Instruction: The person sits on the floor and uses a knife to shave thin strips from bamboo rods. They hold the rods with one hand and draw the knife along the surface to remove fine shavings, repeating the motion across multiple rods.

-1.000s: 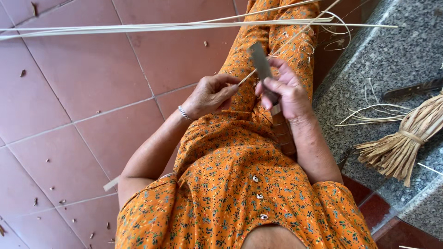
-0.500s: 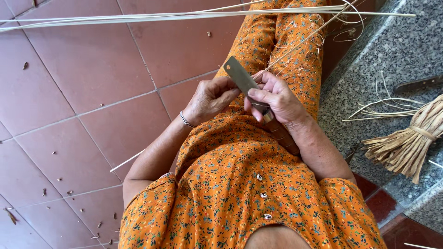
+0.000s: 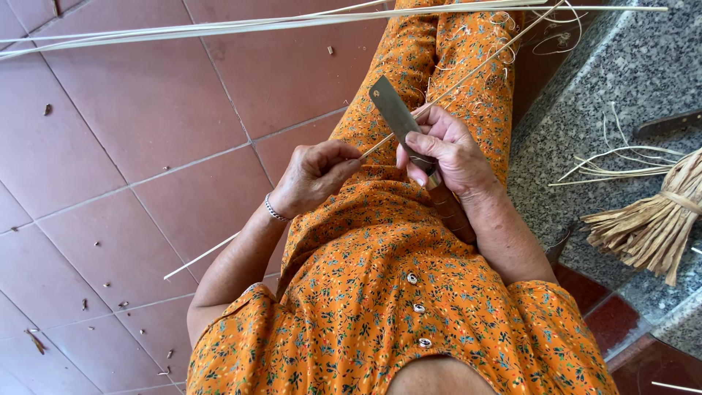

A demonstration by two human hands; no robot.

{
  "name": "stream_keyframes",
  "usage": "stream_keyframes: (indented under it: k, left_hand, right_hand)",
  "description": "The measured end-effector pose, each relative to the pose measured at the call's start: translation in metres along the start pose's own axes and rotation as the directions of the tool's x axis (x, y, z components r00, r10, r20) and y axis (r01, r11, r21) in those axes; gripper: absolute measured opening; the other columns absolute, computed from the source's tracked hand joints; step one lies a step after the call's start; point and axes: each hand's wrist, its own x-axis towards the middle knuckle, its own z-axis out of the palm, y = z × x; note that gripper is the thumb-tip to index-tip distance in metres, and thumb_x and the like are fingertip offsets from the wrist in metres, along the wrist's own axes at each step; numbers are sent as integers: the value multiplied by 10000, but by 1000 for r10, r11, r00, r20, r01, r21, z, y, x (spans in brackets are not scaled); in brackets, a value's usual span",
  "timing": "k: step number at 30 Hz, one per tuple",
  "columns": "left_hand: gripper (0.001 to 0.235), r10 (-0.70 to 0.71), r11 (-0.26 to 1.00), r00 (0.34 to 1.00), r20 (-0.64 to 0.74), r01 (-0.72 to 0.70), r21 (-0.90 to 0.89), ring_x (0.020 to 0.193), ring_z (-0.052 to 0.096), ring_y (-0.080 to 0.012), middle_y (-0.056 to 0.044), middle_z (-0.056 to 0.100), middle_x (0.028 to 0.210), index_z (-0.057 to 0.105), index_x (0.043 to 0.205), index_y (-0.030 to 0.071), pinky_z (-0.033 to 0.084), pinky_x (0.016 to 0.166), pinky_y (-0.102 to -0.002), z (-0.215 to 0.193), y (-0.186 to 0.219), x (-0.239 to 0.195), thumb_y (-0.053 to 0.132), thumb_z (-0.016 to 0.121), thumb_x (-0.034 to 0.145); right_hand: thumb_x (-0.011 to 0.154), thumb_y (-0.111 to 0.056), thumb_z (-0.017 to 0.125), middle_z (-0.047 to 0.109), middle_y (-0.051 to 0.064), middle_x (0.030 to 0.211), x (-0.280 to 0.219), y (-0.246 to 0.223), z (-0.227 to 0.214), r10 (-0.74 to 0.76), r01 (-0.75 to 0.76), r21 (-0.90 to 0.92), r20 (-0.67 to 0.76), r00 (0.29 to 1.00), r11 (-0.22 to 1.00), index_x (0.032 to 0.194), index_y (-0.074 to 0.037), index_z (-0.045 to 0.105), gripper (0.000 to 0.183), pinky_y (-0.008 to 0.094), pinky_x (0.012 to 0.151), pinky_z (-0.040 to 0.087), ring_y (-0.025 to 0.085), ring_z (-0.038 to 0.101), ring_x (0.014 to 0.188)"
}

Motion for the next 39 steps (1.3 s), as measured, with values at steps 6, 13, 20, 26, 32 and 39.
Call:
stream_keyframes:
  k: [6,13,20,26,32,39]
  left_hand:
    - [160,-22,1000,1000,-5,22,18,564,518,1,40,618,650,751,1068,39,418,473,-211,-11,2,-17,175,706,997]
    - [154,-68,995,997,-27,70,65,568,493,-11,36,602,629,762,1030,33,400,482,-225,-27,-7,-41,175,737,975]
    - [156,-109,990,994,-30,112,84,550,580,-34,10,667,641,769,1015,37,483,484,-223,-53,-13,-61,176,735,954]
    - [230,0,968,999,-34,9,249,630,676,-68,-27,731,742,703,1127,44,539,547,-255,-50,-2,-34,223,695,983]
    - [173,109,980,994,-17,-105,167,561,617,-81,-34,652,643,711,1118,62,486,505,-293,10,5,28,199,680,1016]
    - [157,-14,998,999,51,17,-60,522,552,-21,30,616,642,736,1063,58,454,467,-231,11,-6,33,199,682,1020]
  right_hand:
    - [1025,-64,638,693,194,838,-1,2,-4,-20,21,50,-13,1000,999,1167,-39,503,197,280,456,478,183,582,514]
    - [1024,-64,643,700,204,849,-1,0,-11,-49,51,73,-22,999,996,1185,-30,506,215,284,474,485,188,592,525]
    - [1021,-40,632,691,193,857,0,-7,-19,-96,101,71,-60,994,992,1185,-36,495,214,279,480,486,185,599,547]
    - [1038,-66,615,684,182,834,5,-1,-12,-139,133,-85,-74,988,988,1196,-26,473,216,248,446,473,150,587,519]
    - [1029,-87,599,695,181,817,9,8,7,27,-24,-133,23,999,991,1191,-20,475,216,241,449,491,155,603,515]
    - [1026,-77,622,692,184,832,3,3,-4,-36,37,4,-18,999,999,1187,-33,488,214,255,457,480,157,588,525]
